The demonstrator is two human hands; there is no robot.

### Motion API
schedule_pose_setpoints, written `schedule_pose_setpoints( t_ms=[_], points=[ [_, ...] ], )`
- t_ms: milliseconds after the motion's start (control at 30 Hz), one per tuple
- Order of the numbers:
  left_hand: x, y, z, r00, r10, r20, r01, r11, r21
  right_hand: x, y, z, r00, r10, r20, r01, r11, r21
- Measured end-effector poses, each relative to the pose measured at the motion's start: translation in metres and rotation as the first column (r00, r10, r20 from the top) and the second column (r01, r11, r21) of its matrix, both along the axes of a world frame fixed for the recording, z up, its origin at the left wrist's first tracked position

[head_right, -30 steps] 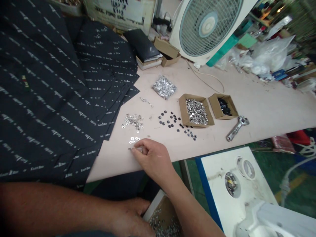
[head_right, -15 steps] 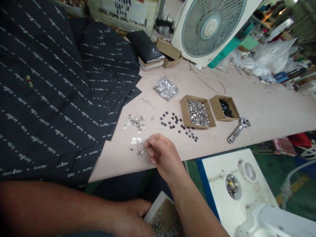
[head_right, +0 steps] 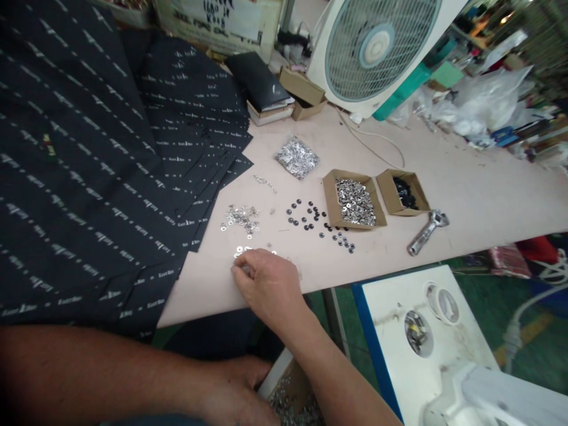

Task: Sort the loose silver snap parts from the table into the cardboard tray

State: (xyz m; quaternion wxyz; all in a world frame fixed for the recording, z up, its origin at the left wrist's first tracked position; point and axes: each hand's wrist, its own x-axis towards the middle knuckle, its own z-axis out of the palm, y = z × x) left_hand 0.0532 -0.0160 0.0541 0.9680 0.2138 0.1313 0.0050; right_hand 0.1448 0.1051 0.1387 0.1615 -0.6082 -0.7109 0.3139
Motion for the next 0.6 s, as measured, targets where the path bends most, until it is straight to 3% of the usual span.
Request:
schedule_pose_setpoints(
  t_ms=[100,133,200,267,333,400,467,533,600],
  points=[
    [-0.001,0.002,0.002,1.000,0.001,0.009,-0.001,1.000,-0.004,0.007,0.001,0.004,0.940,-0.200,-0.278,0.142,0.966,-0.216],
    [-0.001,0.003,0.003,1.000,0.001,0.015,-0.001,1.000,-0.003,0.011,0.002,0.006,0.855,-0.306,-0.418,0.177,0.931,-0.320],
    [-0.002,0.004,0.006,1.000,-0.004,0.023,0.004,1.000,-0.005,0.021,0.002,0.009,0.601,-0.484,-0.636,0.169,0.855,-0.491],
    [-0.002,0.005,0.008,1.000,-0.018,-0.011,0.018,1.000,0.011,0.030,0.001,0.011,0.390,-0.565,-0.727,0.109,0.812,-0.573],
    [-0.002,0.004,0.008,0.998,-0.028,-0.053,0.029,1.000,0.004,0.036,-0.001,0.010,0.321,-0.582,-0.747,0.065,0.801,-0.595],
    [-0.001,0.003,0.007,0.996,-0.034,-0.080,0.032,0.999,-0.023,0.038,-0.004,0.008,0.377,-0.563,-0.736,0.083,0.812,-0.578],
    [0.000,0.002,0.005,0.996,-0.045,-0.078,0.042,0.998,-0.038,0.037,-0.007,0.006,0.586,-0.478,-0.654,0.144,0.856,-0.496],
    [0.000,0.001,0.004,0.995,-0.054,-0.082,0.051,0.998,-0.035,0.034,-0.010,0.004,0.830,-0.326,-0.454,0.170,0.921,-0.350],
    [0.000,0.002,0.003,0.994,-0.050,-0.094,0.046,0.998,-0.037,0.030,-0.013,0.003,0.959,-0.183,-0.217,0.138,0.968,-0.209]
  ],
)
